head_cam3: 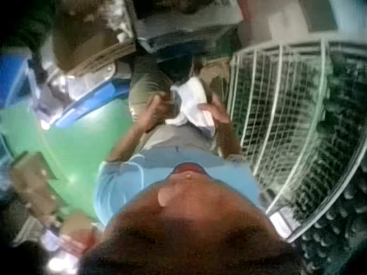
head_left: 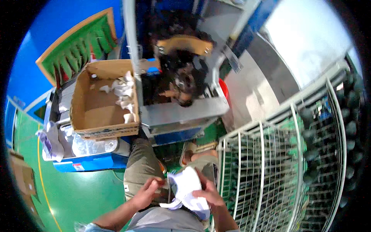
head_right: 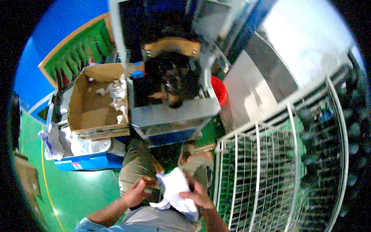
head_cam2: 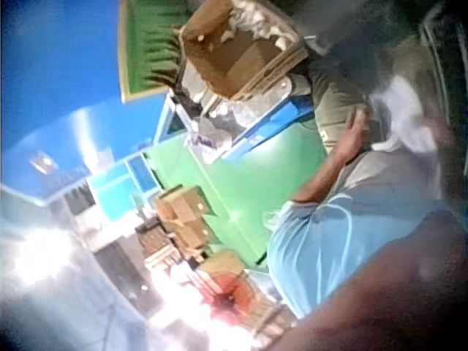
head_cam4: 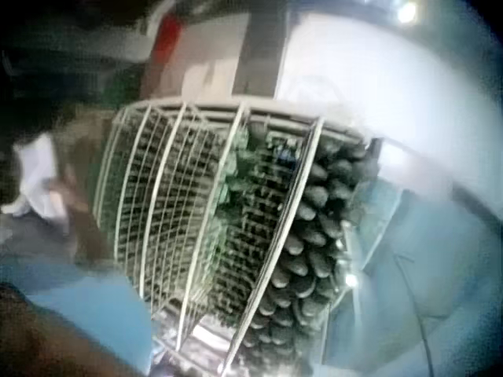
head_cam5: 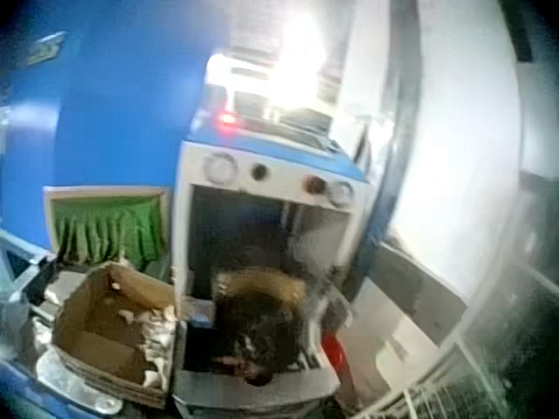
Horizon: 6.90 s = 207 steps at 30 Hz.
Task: The person takes shoe lasts from a rack, inserts white heel stiffeners into the back of purple and white shoe uppers, and places the prepared uppers onto a conveyor belt leading into a machine.
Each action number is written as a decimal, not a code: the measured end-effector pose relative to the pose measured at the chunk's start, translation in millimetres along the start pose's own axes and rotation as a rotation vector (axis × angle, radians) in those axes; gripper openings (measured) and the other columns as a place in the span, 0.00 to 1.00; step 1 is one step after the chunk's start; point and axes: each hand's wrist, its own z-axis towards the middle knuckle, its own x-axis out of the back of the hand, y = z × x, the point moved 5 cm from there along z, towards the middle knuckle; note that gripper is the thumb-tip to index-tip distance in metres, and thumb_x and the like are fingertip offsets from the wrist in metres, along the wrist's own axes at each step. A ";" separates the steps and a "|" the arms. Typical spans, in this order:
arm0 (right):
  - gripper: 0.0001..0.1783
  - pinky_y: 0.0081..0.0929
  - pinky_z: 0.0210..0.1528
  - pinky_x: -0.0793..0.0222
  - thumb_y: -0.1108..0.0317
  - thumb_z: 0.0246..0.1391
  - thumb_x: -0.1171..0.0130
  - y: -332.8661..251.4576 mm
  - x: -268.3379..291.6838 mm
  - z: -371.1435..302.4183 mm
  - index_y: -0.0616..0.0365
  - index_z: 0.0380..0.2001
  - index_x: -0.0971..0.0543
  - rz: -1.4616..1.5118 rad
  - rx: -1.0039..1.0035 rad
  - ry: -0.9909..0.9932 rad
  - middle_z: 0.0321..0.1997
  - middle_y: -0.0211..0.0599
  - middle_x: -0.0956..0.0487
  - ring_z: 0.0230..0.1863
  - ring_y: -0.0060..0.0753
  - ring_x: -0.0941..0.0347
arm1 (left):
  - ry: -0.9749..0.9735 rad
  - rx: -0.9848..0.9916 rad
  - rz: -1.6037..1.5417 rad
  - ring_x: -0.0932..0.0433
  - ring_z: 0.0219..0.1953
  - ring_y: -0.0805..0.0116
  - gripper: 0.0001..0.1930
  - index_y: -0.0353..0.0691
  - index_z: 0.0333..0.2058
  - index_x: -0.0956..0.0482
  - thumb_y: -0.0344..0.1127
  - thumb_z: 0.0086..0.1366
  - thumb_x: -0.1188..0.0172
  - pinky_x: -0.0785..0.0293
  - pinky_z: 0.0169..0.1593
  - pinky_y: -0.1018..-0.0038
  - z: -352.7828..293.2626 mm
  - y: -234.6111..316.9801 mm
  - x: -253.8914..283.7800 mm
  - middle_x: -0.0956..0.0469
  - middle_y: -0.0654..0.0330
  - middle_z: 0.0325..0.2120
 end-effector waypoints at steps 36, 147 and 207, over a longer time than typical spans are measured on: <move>0.46 0.24 0.47 0.29 0.61 0.38 0.32 -417.3 -114.4 206.1 0.61 0.64 0.33 -1.227 0.289 0.303 0.47 0.46 0.19 0.41 0.30 0.21 | -0.426 -0.546 -0.539 0.23 0.49 0.58 0.15 0.42 0.50 0.34 0.45 0.74 0.51 0.26 0.54 0.61 140.3 220.0 -129.8 0.28 0.54 0.53; 0.42 0.37 0.59 0.33 0.53 0.48 0.34 96.6 119.4 -115.5 0.58 0.64 0.34 -0.437 0.001 0.961 0.57 0.51 0.24 0.56 0.47 0.26 | -0.212 -0.260 1.066 0.29 0.41 0.66 0.12 0.33 0.31 0.27 0.31 0.54 0.33 0.33 0.50 0.72 45.0 -1.8 -36.7 0.29 0.58 0.42; 0.24 0.33 0.37 0.33 0.67 0.64 0.49 115.5 237.8 9.4 0.64 0.61 0.32 -0.539 -0.140 0.857 0.38 0.42 0.24 0.32 0.30 0.30 | 1.310 -0.239 1.469 0.25 0.51 0.51 0.24 0.36 0.38 0.16 0.56 0.63 0.41 0.39 0.60 0.55 -220.6 284.0 267.2 0.20 0.46 0.41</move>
